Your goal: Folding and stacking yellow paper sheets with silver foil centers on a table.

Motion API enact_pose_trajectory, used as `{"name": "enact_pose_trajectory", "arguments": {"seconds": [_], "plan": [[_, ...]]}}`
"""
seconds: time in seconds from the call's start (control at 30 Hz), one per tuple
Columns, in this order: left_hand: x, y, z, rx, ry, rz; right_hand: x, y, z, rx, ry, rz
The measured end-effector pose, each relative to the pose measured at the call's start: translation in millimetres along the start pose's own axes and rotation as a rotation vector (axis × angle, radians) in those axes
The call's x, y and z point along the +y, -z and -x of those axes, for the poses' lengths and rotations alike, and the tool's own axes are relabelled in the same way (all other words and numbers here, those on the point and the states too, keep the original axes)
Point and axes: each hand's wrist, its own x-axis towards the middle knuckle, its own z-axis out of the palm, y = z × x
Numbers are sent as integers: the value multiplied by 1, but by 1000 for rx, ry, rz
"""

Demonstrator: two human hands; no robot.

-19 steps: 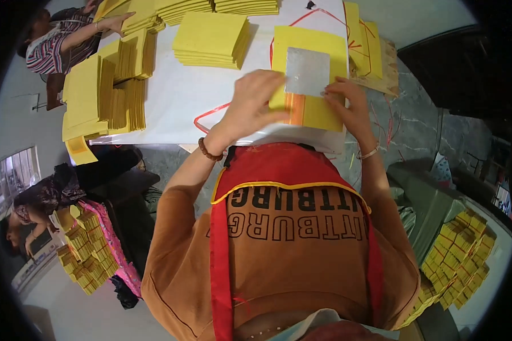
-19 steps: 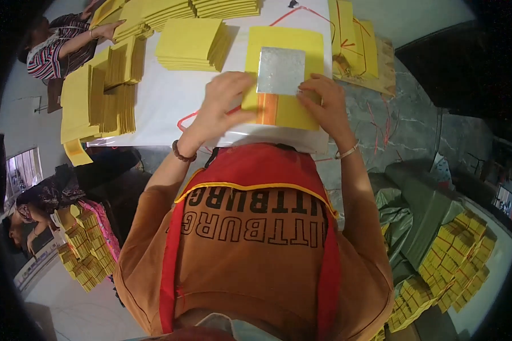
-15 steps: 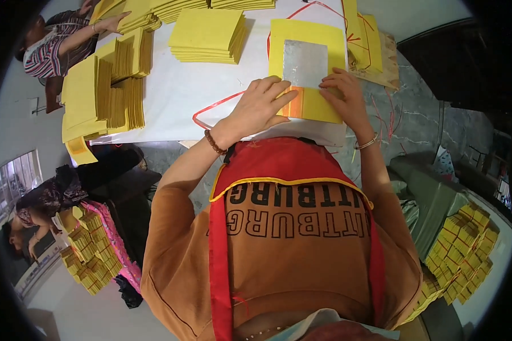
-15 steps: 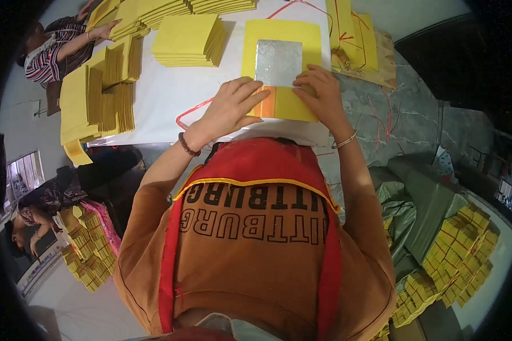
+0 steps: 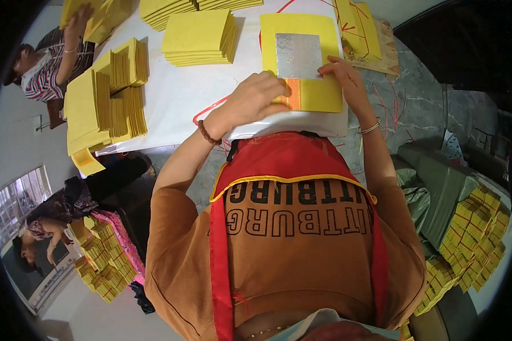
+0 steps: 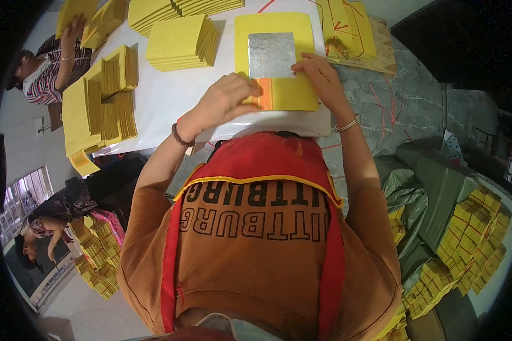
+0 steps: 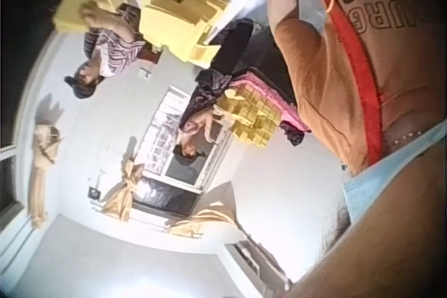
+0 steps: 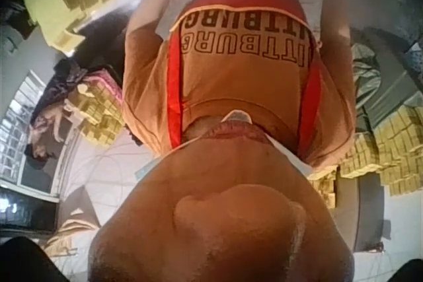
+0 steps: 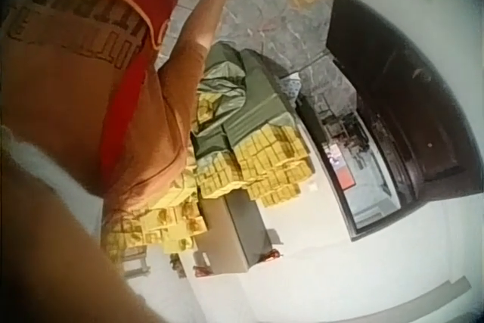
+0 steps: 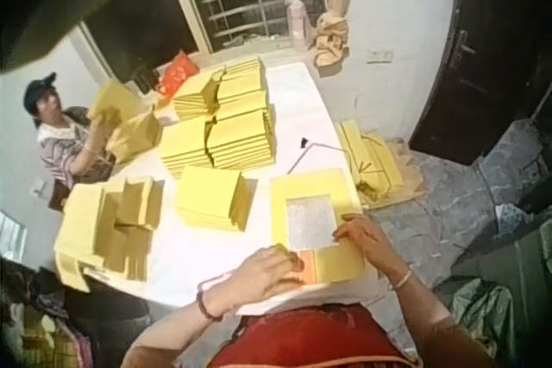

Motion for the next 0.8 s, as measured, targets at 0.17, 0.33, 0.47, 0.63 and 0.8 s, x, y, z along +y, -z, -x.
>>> {"name": "enact_pose_trajectory", "arguments": {"seconds": [0.17, 0.33, 0.47, 0.63, 0.8], "plan": [[5, -2, 3, -77, -45, -151, 0, -1, -2, -6, -29, -23], [-7, -2, 2, -64, 83, 74, -6, -1, 0, 3, -21, -32], [-10, 11, -7, -164, 428, 393, -4, 2, 0, -16, -27, -114], [-16, 11, -8, -217, 536, 510, -2, 2, -1, -22, -23, -113], [-19, 10, -7, -211, 570, 596, 2, 1, 0, -12, 29, -69]]}}
